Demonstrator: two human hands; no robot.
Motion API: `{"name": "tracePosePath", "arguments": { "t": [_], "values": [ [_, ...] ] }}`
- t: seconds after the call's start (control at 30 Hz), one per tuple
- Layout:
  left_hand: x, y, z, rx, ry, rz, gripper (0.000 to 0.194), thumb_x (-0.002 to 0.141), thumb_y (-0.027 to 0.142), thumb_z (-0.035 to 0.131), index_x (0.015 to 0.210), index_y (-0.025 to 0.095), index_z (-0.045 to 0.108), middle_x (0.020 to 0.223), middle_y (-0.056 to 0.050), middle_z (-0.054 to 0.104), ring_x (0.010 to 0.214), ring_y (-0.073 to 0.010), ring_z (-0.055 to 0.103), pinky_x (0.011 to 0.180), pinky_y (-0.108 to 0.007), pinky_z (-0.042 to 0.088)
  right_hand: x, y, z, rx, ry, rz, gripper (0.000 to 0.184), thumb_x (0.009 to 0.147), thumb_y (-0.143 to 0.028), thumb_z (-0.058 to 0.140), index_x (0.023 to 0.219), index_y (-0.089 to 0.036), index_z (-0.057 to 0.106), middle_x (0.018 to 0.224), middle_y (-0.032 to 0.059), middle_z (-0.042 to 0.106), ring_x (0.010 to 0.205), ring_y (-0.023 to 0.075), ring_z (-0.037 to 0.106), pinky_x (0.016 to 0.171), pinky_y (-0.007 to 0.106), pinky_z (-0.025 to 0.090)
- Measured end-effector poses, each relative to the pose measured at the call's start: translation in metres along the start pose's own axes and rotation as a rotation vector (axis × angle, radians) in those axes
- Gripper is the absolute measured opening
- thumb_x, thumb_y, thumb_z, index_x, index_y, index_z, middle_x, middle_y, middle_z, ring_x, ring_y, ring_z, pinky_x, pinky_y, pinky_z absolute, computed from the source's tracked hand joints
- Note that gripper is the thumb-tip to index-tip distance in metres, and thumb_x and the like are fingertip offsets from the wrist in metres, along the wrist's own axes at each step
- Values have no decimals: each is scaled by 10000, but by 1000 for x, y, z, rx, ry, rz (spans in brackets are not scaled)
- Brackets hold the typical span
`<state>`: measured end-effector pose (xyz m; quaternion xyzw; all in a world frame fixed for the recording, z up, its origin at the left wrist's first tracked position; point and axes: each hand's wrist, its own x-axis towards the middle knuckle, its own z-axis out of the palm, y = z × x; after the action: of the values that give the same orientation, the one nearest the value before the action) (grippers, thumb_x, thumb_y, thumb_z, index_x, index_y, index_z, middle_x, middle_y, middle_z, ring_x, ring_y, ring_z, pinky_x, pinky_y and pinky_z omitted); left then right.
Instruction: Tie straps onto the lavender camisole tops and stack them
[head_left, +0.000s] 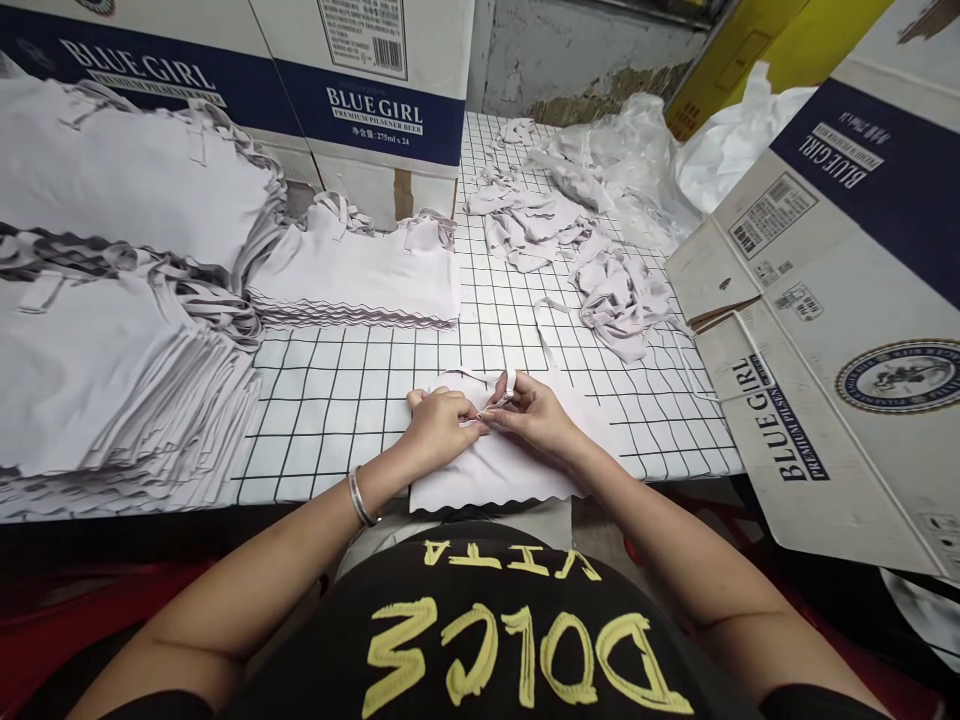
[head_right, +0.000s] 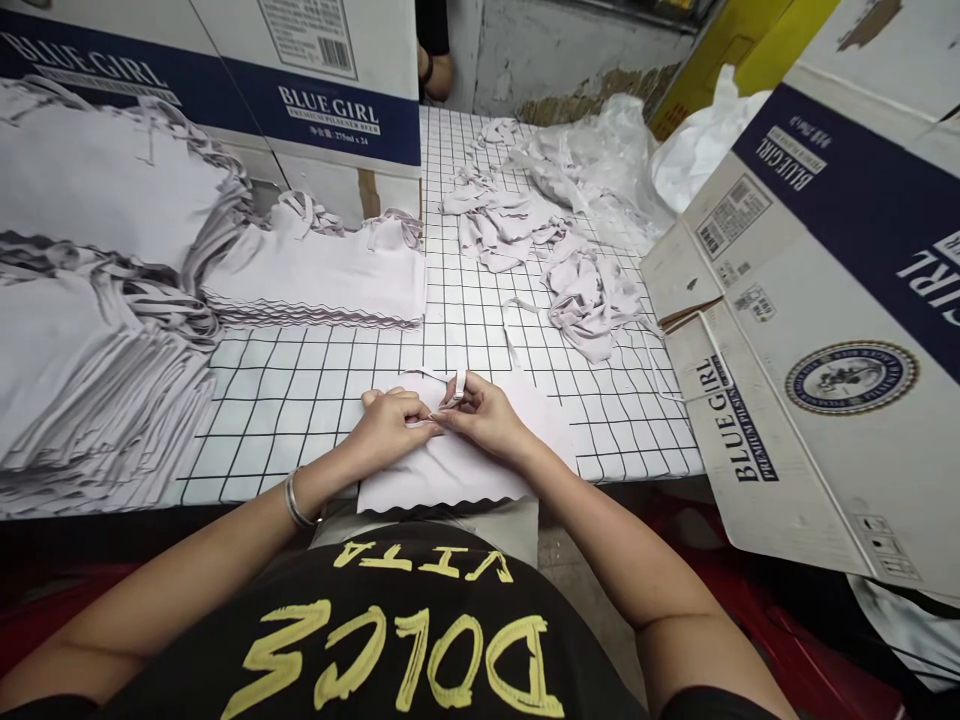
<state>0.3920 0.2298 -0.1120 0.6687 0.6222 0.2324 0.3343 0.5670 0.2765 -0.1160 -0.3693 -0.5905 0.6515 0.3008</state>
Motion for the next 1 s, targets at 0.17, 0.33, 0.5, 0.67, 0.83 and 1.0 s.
{"name": "tracePosePath", "arguments": {
  "t": [0.17, 0.33, 0.5, 0.67, 0.83, 1.0],
  "values": [
    [0, -2, 0, -17, 7, -1, 266, 771, 376, 685, 603, 182, 617, 741, 12, 677, 863, -203, 549, 873, -418, 212, -2, 5, 0, -81, 9, -24, 287, 699, -292, 769, 803, -200, 517, 727, -33, 567, 648, 111, 558, 632, 261, 470],
    [0, -3, 2, -33, 14, -16, 233, 761, 357, 699, 614, 187, 636, 767, 9, 687, 868, -204, 555, 883, -424, 216, -3, -2, -5, -325, -20, -117, 179, 757, -261, 688, 816, -196, 532, 778, -14, 577, 742, 135, 565, 707, 278, 464],
    [-1, -2, 4, -29, 32, -14, 146, 757, 307, 707, 661, 201, 676, 772, 8, 691, 865, -201, 562, 870, -417, 226, 0, -17, -11, -667, -163, -268, 68, 798, -183, 585, 841, -193, 534, 800, -1, 586, 736, 136, 536, 695, 262, 424],
    [-2, -3, 7, 32, 85, 23, 187, 800, 324, 668, 662, 200, 684, 715, -3, 668, 827, -190, 560, 825, -414, 228, 8, -30, -13, -905, -331, -350, 99, 791, -112, 507, 790, -194, 451, 773, 6, 532, 702, 135, 484, 651, 252, 379],
    [-2, -3, 9, 83, 99, 65, 186, 826, 293, 619, 675, 201, 678, 703, -7, 656, 816, -189, 545, 800, -412, 231, 14, -47, -8, -986, -445, -307, 130, 804, -100, 476, 781, -201, 397, 745, -1, 498, 670, 130, 448, 617, 248, 342],
    [-4, -3, 7, 79, 75, 59, 155, 831, 281, 622, 708, 214, 688, 743, -8, 670, 844, -196, 534, 827, -419, 228, 18, -51, -7, -982, -506, -229, 138, 775, -92, 505, 783, -197, 416, 731, -8, 488, 644, 122, 423, 594, 250, 318]
  ]
}}
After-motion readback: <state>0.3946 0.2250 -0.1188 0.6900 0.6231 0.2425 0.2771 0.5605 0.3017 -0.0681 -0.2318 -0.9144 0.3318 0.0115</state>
